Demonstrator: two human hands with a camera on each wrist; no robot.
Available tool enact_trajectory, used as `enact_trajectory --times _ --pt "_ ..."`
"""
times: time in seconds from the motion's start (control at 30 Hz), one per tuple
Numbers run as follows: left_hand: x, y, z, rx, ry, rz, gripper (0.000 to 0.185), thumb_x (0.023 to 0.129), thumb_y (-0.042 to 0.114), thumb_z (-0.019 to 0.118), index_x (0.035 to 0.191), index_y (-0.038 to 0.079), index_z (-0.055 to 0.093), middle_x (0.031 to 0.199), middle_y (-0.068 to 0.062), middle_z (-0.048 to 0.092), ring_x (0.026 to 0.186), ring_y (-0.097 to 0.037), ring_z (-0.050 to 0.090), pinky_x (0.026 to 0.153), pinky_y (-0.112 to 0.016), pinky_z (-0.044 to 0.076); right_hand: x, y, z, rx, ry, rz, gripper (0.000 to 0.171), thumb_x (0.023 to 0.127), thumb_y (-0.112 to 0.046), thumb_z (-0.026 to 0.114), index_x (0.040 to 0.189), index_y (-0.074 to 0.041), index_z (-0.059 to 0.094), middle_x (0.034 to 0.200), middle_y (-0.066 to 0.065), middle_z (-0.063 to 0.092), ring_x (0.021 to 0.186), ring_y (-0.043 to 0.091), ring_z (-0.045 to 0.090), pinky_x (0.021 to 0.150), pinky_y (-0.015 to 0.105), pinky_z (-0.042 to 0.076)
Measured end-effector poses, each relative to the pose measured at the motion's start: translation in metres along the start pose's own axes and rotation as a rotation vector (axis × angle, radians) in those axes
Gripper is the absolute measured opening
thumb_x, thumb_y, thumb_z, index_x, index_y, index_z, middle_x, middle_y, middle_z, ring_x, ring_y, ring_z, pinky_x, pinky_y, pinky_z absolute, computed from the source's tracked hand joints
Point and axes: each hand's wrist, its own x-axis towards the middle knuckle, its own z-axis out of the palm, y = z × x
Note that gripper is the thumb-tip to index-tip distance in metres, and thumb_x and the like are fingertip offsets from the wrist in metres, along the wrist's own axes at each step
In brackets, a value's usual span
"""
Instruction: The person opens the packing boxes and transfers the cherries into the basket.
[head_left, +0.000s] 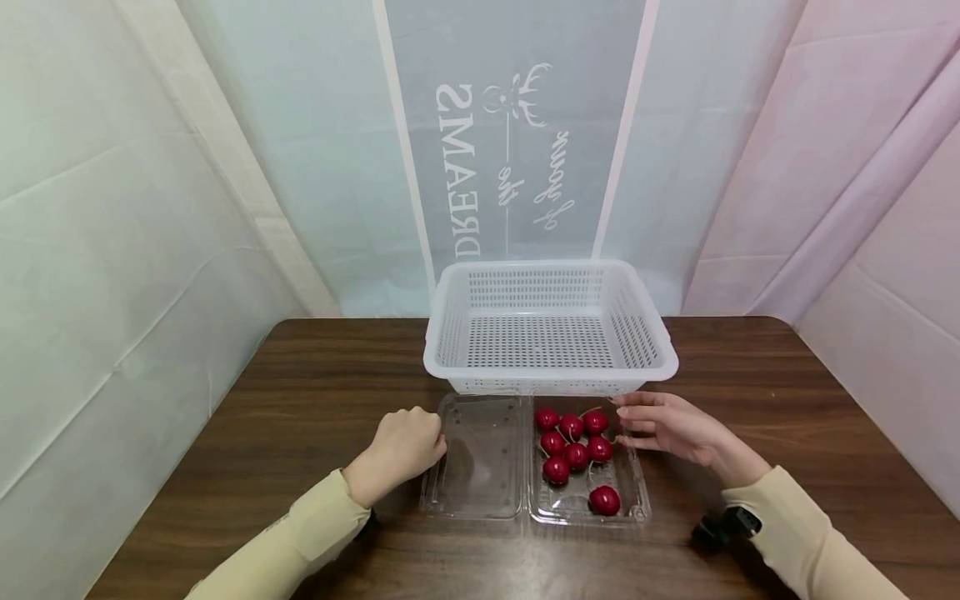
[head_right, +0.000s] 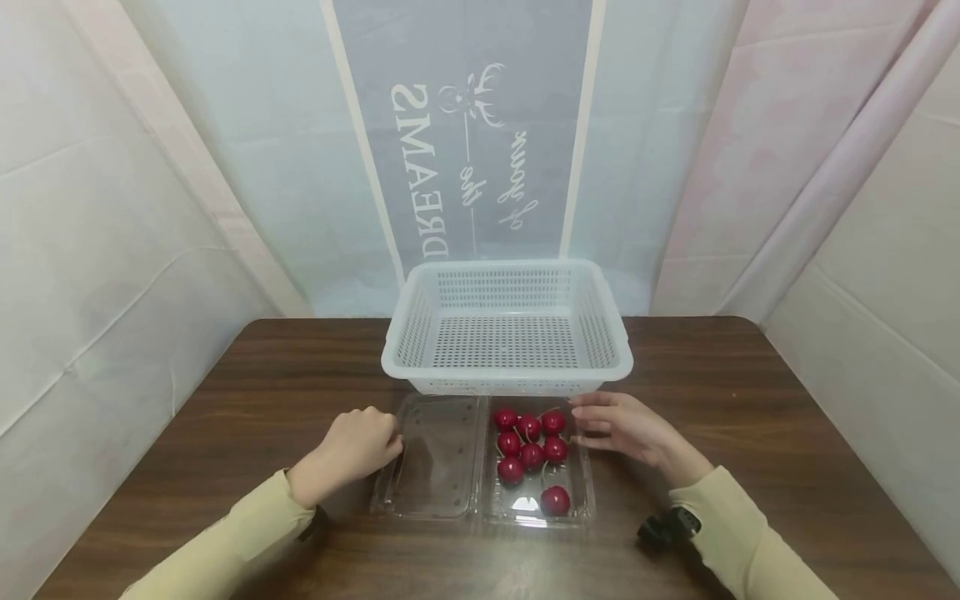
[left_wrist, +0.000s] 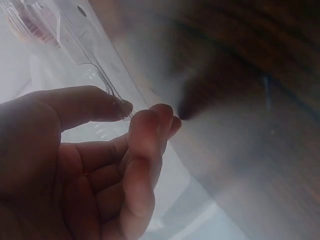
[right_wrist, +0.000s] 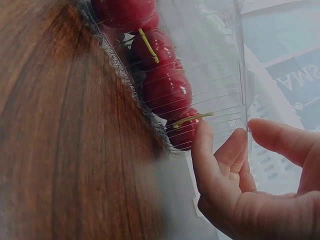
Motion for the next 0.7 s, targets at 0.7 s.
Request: enact_trajectory --times 0.7 --pt "0.0046 0.0014 0.0074 0.059 -0.102 -0.021 0.030 0.093 0.024 0.055 0.069 0.008 0.059 0.063 -0.013 0.063 0.050 -0.028 0.059 0.045 -0.044 0.046 -0.0002 0.0048 0.0006 0.007 0.030 -0.013 0.061 0.097 -0.011 0.050 0.139 0.018 0.017 0.113 -0.002 0.057 0.099 0.007 0.062 0.092 0.037 0.051"
